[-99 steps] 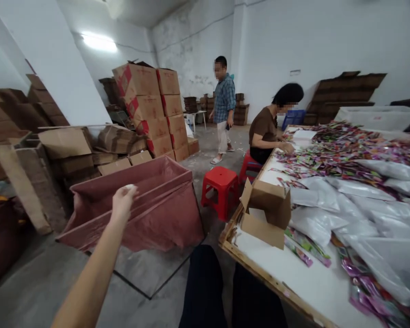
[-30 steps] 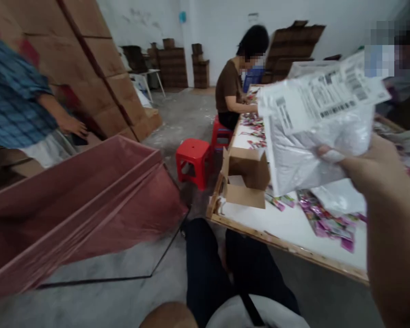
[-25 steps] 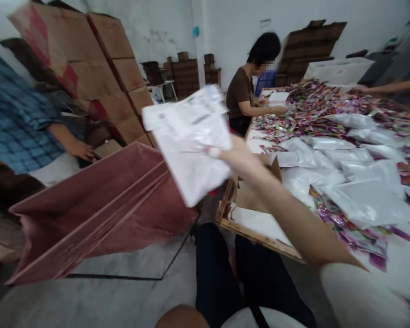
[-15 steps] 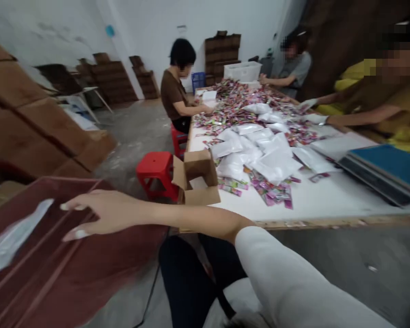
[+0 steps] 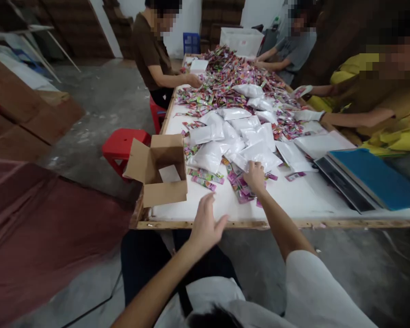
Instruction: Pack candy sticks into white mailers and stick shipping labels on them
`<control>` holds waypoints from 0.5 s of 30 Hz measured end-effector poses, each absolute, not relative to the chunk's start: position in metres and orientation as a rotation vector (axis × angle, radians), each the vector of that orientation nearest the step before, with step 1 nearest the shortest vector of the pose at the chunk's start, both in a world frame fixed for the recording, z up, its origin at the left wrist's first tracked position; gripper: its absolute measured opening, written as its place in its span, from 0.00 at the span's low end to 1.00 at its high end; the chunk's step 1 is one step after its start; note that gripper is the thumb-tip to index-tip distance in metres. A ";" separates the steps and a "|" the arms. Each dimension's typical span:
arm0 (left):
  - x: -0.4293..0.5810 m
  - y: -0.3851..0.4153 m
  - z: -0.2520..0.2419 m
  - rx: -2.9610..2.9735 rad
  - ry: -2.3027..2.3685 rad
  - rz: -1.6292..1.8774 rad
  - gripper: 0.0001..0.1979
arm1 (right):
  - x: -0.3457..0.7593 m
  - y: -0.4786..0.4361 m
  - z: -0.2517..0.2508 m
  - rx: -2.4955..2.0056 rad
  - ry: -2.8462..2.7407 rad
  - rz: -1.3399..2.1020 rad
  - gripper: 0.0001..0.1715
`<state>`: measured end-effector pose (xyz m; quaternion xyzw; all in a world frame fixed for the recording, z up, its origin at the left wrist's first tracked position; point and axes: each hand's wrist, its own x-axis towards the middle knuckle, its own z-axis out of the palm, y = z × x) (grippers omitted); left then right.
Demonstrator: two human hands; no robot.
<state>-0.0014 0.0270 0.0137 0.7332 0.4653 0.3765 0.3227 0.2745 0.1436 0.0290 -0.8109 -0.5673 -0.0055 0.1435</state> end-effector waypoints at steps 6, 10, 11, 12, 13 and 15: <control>0.034 0.110 -0.010 1.941 1.885 0.666 0.46 | 0.345 0.145 0.062 -2.183 -1.607 -0.027 0.20; 0.062 0.153 -0.022 2.031 1.899 0.625 0.46 | 0.358 0.068 0.049 -2.094 -1.508 -0.109 0.18; 0.070 0.164 -0.023 2.026 1.874 0.634 0.44 | 0.348 0.049 0.037 -2.121 -1.509 -0.036 0.17; 0.077 0.175 -0.023 2.001 1.829 0.658 0.42 | 0.334 0.034 0.023 -2.138 -1.540 0.064 0.16; 0.083 0.188 -0.022 1.962 1.768 0.689 0.38 | 0.317 0.027 0.010 -2.139 -1.562 0.125 0.15; 0.092 0.212 -0.018 1.874 1.630 0.748 0.34 | 0.281 0.037 -0.010 -2.090 -1.596 0.170 0.15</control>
